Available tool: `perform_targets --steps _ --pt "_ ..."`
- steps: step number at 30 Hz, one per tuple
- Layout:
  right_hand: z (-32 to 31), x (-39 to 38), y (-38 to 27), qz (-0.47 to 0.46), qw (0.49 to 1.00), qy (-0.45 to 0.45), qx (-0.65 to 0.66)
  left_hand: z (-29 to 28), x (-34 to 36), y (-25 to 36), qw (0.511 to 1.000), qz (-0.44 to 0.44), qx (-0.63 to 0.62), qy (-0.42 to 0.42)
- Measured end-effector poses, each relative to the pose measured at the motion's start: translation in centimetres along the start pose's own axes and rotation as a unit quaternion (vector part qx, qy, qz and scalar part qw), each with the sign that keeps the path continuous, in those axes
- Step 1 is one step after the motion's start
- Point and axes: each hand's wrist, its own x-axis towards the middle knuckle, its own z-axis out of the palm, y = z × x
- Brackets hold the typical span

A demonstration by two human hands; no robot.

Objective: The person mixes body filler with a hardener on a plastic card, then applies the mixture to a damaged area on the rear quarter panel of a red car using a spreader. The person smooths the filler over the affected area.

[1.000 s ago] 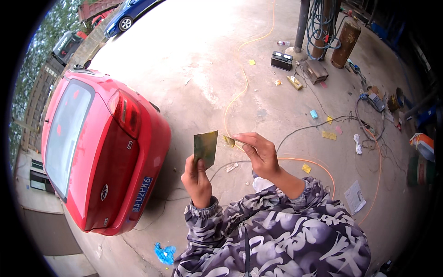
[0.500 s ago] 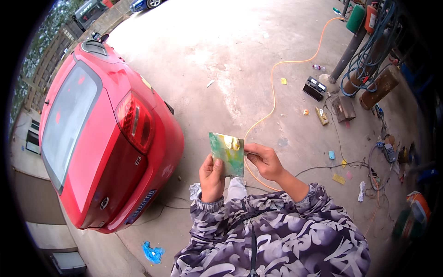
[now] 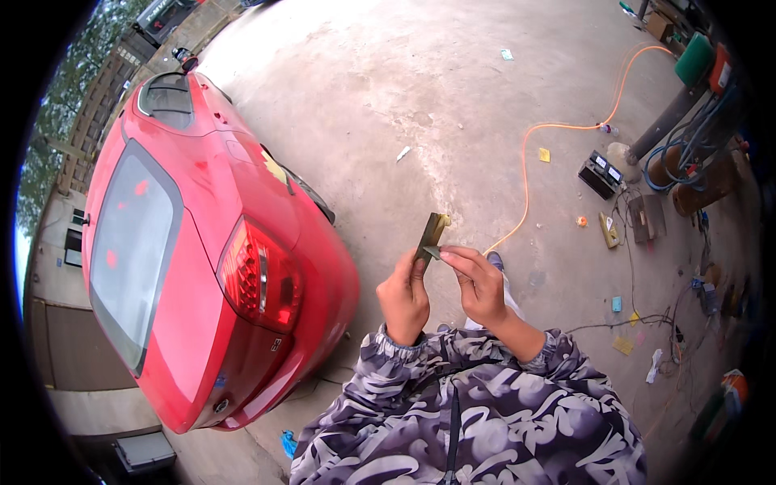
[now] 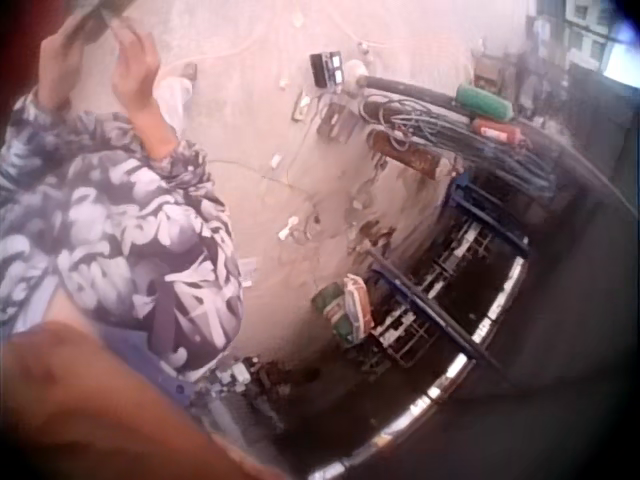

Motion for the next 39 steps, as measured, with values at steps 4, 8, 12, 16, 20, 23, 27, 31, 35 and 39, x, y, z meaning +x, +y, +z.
perform_targets --steps 4,8,12,16,20,23,27,31,35,39 --pt "-1.0 8.6 7.0 0.005 0.998 0.013 0.054 4.1 8.1 -2.8 0.998 0.012 0.013 0.066" --pt "-1.1 18.1 12.1 -0.021 0.997 0.001 0.081 8.4 13.9 -3.7 0.996 0.007 0.051 0.07" --pt "0.9 25.1 16.2 -0.034 0.987 -0.097 0.127 9.8 21.0 -3.6 0.987 -0.06 0.089 0.123" --pt "2.1 30.6 19.5 -0.026 0.967 -0.205 0.152 10.6 26.4 -5.0 0.973 -0.068 0.073 0.207" --pt "2.9 38.4 23.1 0.15 0.924 -0.233 0.263 9.9 30.8 -9.6 0.94 -0.162 -0.185 0.235" --pt "3.9 46.2 25.0 0.22 0.824 -0.204 0.48 10.7 35.3 -12.4 0.862 -0.165 -0.444 0.183" --pt "6.5 51.1 27.2 0.151 0.842 -0.318 0.41 13.5 42.5 -15.3 0.84 -0.157 -0.5 0.137" --pt "8.8 55.1 32.5 0.036 0.905 -0.327 0.268 13.5 49.2 -16.7 0.824 -0.178 -0.523 0.127" --pt "12.4 60.0 36.1 0.056 0.927 -0.314 0.199 13.9 53.7 -18.3 0.827 -0.191 -0.486 0.208" --pt "18.0 63.9 37.2 -0.015 0.937 -0.272 0.218 13.4 57.9 -19.7 0.897 -0.223 -0.185 0.333"
